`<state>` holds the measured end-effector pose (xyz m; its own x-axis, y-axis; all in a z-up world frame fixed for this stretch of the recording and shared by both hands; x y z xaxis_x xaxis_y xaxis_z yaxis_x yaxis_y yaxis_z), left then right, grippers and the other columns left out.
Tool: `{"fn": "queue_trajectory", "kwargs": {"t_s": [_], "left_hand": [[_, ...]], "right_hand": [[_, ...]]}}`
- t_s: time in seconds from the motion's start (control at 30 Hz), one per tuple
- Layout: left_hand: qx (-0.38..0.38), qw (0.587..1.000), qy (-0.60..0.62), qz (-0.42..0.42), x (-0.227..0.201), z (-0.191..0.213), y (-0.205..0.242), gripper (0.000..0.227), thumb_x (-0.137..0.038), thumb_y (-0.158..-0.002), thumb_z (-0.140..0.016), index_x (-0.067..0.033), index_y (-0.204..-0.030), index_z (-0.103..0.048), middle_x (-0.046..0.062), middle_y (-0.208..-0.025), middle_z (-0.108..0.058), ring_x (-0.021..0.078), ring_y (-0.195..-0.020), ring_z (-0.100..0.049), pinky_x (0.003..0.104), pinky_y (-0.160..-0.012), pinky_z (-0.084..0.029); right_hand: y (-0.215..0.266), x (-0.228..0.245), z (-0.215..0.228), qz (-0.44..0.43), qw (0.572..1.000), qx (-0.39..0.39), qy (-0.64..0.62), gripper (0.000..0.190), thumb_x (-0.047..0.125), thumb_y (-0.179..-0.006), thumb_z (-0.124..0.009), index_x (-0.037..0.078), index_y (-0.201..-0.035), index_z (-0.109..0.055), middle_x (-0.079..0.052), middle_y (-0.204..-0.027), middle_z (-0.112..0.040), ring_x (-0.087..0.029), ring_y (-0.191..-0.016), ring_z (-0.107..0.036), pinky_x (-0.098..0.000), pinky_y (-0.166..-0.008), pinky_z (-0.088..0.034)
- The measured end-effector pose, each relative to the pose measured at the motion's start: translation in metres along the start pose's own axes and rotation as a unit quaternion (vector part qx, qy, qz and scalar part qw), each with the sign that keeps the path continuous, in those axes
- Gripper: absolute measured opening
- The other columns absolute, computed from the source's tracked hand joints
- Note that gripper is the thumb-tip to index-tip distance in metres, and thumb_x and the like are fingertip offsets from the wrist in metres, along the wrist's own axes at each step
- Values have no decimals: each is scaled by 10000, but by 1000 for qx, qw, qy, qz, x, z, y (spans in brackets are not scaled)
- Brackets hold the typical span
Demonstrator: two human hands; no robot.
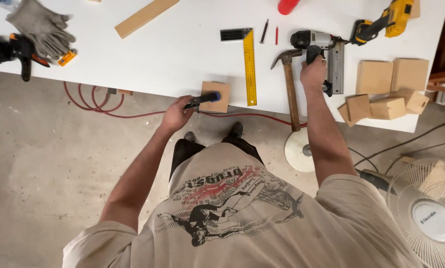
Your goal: The person assembles small wooden blocks on a white workbench. They apply glue to a block, attach it to another piece, and use a try square to check alignment. The person then clamps the assembly and uses a nail gun to fasten the pieces together.
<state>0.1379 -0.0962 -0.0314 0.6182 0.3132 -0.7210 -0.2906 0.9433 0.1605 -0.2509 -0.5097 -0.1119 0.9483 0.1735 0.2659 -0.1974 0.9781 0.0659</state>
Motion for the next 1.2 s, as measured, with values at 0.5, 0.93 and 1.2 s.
{"fn": "queue_trajectory", "kwargs": {"t_s": [0.5, 0.93, 1.2], "left_hand": [[278, 922, -245, -110, 15, -16, -59, 500, -423, -957, -590, -126, -1356, -640, 118, -1175, -734, 353, -1084, -721, 507, -932, -581], [314, 912, -165, -204, 4, -6, -66, 554, -455, -990, -527, 3, -1260, -683, 211, -911, -752, 405, -816, -748, 505, -701, -612], [170, 888, -178, -388, 30, -31, -77, 347, -294, -1003, -566, -105, -712, -574, 60, -487, -466, 273, -420, -577, 312, -411, -448]], "right_hand": [[310, 242, -39, -52, 771, 501, -389, 523, 322, -862, -827, 11, -1260, -694, -214, -991, -765, -263, -846, -754, -341, -718, -603], [322, 386, -147, 40, 971, 155, -177, 360, 331, -920, -757, 99, -1191, -709, -46, -1087, -692, -189, -1006, -673, -364, -816, -508], [332, 367, -103, -371, 577, 91, -722, 540, 302, -770, -880, -71, -1117, -700, -221, -1201, -654, -306, -1193, -608, -492, -1073, -472]]}}
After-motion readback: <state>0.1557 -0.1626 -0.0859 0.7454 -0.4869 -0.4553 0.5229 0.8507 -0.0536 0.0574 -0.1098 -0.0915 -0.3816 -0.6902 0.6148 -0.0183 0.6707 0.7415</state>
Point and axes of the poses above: each hand's wrist, its own y-axis away from the middle knuckle, its own z-axis out of the back of the hand, x = y × z, the point moved 5 cm from there along -y, towards the middle knuckle
